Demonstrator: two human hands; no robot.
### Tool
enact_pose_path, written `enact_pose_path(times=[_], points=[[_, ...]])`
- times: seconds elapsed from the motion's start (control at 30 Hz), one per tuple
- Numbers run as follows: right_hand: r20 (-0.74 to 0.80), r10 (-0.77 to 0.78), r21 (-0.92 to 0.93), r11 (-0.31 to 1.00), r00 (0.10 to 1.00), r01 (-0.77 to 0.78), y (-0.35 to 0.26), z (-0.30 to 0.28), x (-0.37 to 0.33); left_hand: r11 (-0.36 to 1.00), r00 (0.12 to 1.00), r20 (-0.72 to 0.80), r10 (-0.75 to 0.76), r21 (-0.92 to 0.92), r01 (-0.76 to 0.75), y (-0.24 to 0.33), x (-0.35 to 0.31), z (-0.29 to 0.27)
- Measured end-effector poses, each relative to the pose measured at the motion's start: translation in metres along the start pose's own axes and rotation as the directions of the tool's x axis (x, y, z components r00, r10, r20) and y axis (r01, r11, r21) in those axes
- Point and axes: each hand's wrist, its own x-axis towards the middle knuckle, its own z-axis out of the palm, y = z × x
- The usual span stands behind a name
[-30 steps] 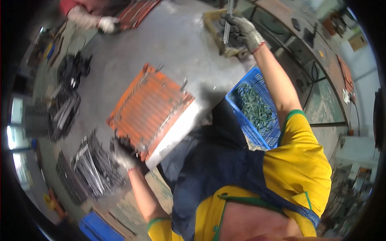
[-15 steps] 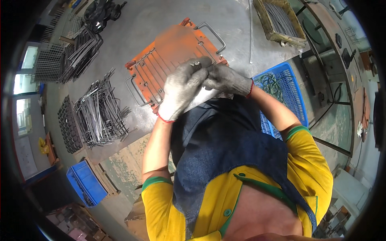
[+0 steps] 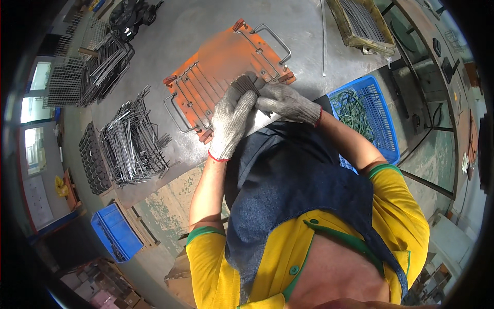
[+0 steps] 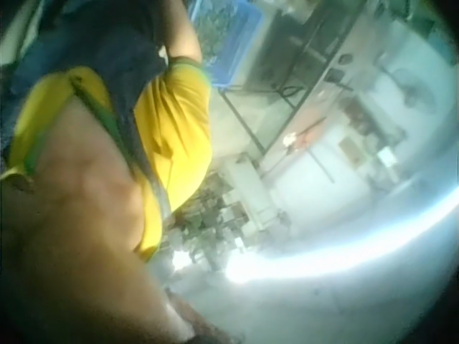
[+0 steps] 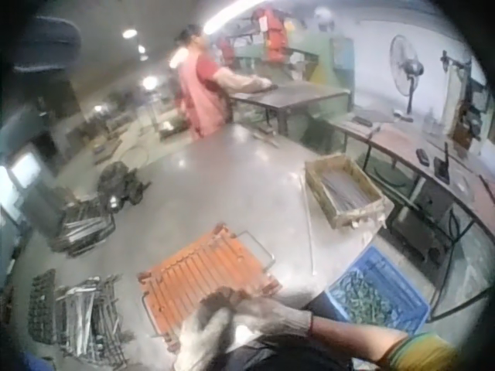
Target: The person repeatedly inserts metal rods into slots on an orange grid frame, then removes them and places them back into a pile. This cycle is performed multiple times on the same grid frame without completing a final assembly or moving to a new unit.
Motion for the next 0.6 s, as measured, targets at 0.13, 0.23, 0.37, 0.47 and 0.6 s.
enact_pose_path(times=[0.13, 0.23, 0.37, 0.47, 0.6], points=[[0.063, 0.080, 0.113, 0.990, 0.995, -0.087, -0.005, -0.003, -0.003, 0.999, 0.999, 0.006, -0.039, -0.022, 0.040, -0.001, 0.000, 0.000], [-0.003, -0.074, -0.018, 0.997, 0.997, 0.074, -0.004, -0.004, -0.006, 0.998, 0.997, 0.042, -0.061, 0.017, 0.060, 0.004, -0.005, 0.004], [-0.186, -0.371, -0.121, 0.928, 0.910, 0.353, 0.036, 0.023, -0.021, 0.813, 0.987, 0.065, -0.150, 0.576, 0.085, 0.003, -0.004, 0.010], [0.102, -0.229, -0.306, 0.919, 0.968, 0.250, 0.062, 0.026, -0.024, 0.880, 0.999, -0.003, -0.032, 0.475, 0.030, -0.007, 0.001, 0.012], [0.167, 0.311, 0.507, 0.786, 0.936, -0.352, 0.027, 0.026, 0.001, 0.947, 0.954, -0.105, -0.279, -0.193, 0.256, -0.007, 0.043, 0.007]])
